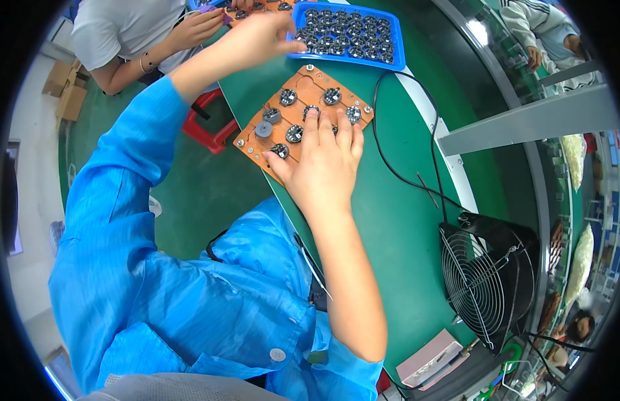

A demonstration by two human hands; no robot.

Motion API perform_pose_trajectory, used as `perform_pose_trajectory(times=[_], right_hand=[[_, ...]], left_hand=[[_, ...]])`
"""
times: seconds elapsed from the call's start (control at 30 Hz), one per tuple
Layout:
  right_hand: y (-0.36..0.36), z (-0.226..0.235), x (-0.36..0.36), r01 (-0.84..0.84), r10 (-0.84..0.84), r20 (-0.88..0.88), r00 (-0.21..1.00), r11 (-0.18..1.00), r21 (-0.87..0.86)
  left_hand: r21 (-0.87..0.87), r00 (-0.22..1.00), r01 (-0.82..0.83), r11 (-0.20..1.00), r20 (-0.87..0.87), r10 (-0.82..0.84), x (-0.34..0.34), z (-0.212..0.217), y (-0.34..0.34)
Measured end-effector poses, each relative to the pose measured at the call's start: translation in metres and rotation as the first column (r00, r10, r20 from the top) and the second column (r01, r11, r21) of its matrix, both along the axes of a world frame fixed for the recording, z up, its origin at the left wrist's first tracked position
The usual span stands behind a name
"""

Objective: Soldering small electronic components onto a circuit board assembly at a manual station.

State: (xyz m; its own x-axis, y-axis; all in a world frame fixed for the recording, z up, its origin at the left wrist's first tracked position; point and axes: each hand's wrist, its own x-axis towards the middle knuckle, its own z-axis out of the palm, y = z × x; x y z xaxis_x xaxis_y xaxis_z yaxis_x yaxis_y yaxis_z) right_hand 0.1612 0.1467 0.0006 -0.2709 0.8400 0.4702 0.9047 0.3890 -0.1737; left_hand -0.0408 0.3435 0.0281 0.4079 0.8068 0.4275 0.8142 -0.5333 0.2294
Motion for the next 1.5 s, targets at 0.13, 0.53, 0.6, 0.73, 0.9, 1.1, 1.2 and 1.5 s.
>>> perform_pose_trajectory(times=[0.13, 0.53, 0.6, 0.73, 0.9, 1.1, 1.2, 1.5], right_hand=[[0.003, 0.002, -0.002, -0.020, 0.021, -0.017, 1.000, 1.000, 0.001], [-0.005, 0.008, -0.001, -0.032, 0.043, -0.138, 0.989, 0.996, 0.078], [-0.015, 0.009, 0.008, -0.020, 0.029, -0.152, 0.988, 0.998, 0.061], [-0.042, 0.003, 0.044, -0.001, -0.001, -0.210, 0.978, 1.000, -0.011], [-0.081, -0.007, 0.073, 0.036, -0.052, -0.308, 0.950, 0.998, -0.056], [-0.117, -0.026, 0.069, 0.068, -0.096, -0.364, 0.926, 0.994, -0.089], [-0.118, -0.026, 0.064, 0.122, -0.148, -0.356, 0.923, 0.988, -0.094], [-0.109, -0.031, 0.068, 0.116, -0.137, -0.339, 0.931, 0.990, -0.081]], left_hand=[[-0.436, 0.985, 0.079, 0.896, -0.105, -0.138, 0.003, 0.023, -0.073], [-0.397, 0.994, 0.062, 0.916, -0.055, -0.092, -0.009, 0.003, -0.070], [-0.336, 0.994, 0.098, 0.937, 0.082, -0.074, -0.011, 0.000, -0.078], [-0.343, 0.986, 0.166, 0.925, 0.085, -0.145, -0.021, 0.014, -0.123], [-0.345, 0.944, 0.317, 0.883, 0.201, -0.261, -0.037, -0.003, -0.149], [-0.754, 0.808, 0.334, 0.566, 0.538, 0.239, -0.044, -0.009, -0.151], [-0.849, 0.783, 0.355, 0.390, 0.499, 0.371, -0.048, -0.004, -0.146], [-0.746, 0.855, 0.222, 0.627, 0.459, 0.243, -0.055, -0.023, -0.152]])
